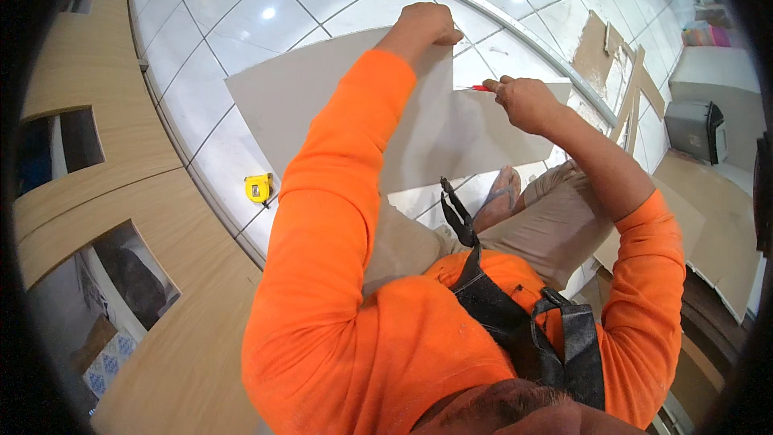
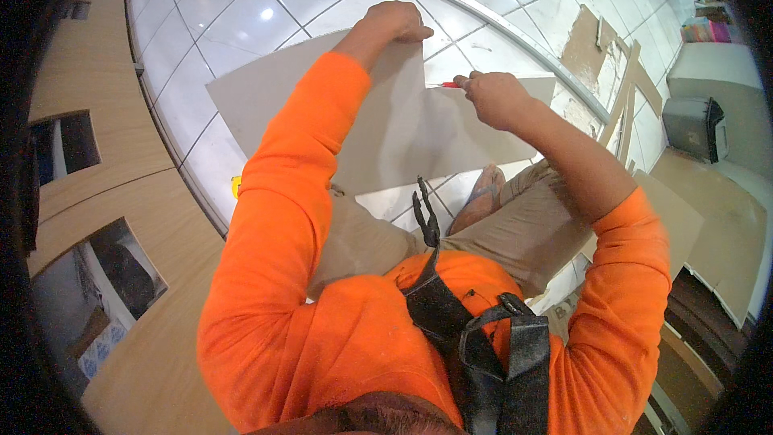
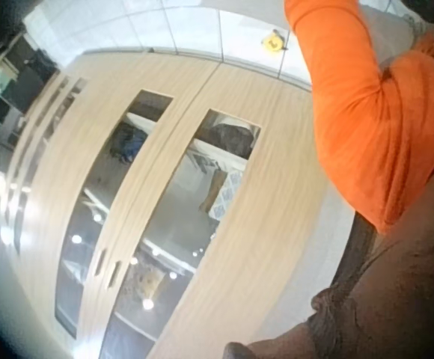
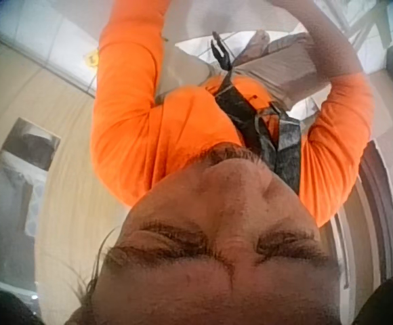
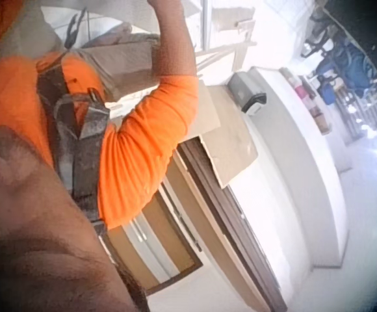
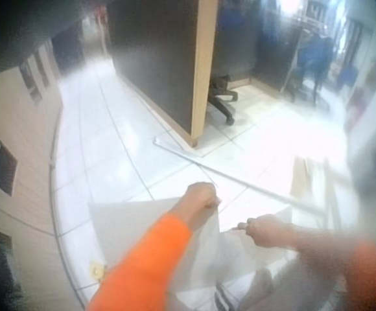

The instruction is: The person measures and marks a large white board on the floor using a tape measure and a metal ruler. They then use a utility knife to score and cut the board along the marked lines.

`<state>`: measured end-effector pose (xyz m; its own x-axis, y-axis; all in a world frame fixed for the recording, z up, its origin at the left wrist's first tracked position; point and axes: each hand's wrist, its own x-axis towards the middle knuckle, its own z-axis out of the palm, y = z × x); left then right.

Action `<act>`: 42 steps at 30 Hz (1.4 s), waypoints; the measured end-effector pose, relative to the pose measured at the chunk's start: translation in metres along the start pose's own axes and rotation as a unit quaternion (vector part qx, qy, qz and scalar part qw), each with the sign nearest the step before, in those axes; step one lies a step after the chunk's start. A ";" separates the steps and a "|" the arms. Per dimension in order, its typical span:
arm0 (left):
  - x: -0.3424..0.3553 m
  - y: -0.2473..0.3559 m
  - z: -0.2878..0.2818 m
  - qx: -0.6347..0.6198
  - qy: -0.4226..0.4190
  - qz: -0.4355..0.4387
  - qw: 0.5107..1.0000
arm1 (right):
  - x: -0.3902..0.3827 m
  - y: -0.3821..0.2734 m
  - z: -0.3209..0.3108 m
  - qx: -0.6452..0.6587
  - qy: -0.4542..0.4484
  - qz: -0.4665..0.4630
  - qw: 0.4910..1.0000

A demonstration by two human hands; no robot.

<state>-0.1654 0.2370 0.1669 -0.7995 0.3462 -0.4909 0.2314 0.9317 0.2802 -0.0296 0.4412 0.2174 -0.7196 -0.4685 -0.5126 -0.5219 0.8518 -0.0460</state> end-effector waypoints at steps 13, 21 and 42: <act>-0.006 0.004 -0.001 0.011 -0.007 -0.011 1.000 | 0.020 0.046 0.012 0.082 0.003 -0.090 0.993; -0.013 0.004 -0.001 0.001 0.025 -0.008 1.000 | 0.028 0.049 0.008 0.041 -0.021 -0.086 0.995; -0.003 -0.004 0.005 0.011 0.024 -0.019 0.999 | -0.019 0.149 0.020 -0.027 -0.007 -0.032 0.999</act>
<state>-0.1612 0.2331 0.1626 -0.8337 0.3056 -0.4600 0.2121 0.9462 0.2444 -0.0842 0.5820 0.2033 -0.6780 -0.5178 -0.5217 -0.5904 0.8064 -0.0331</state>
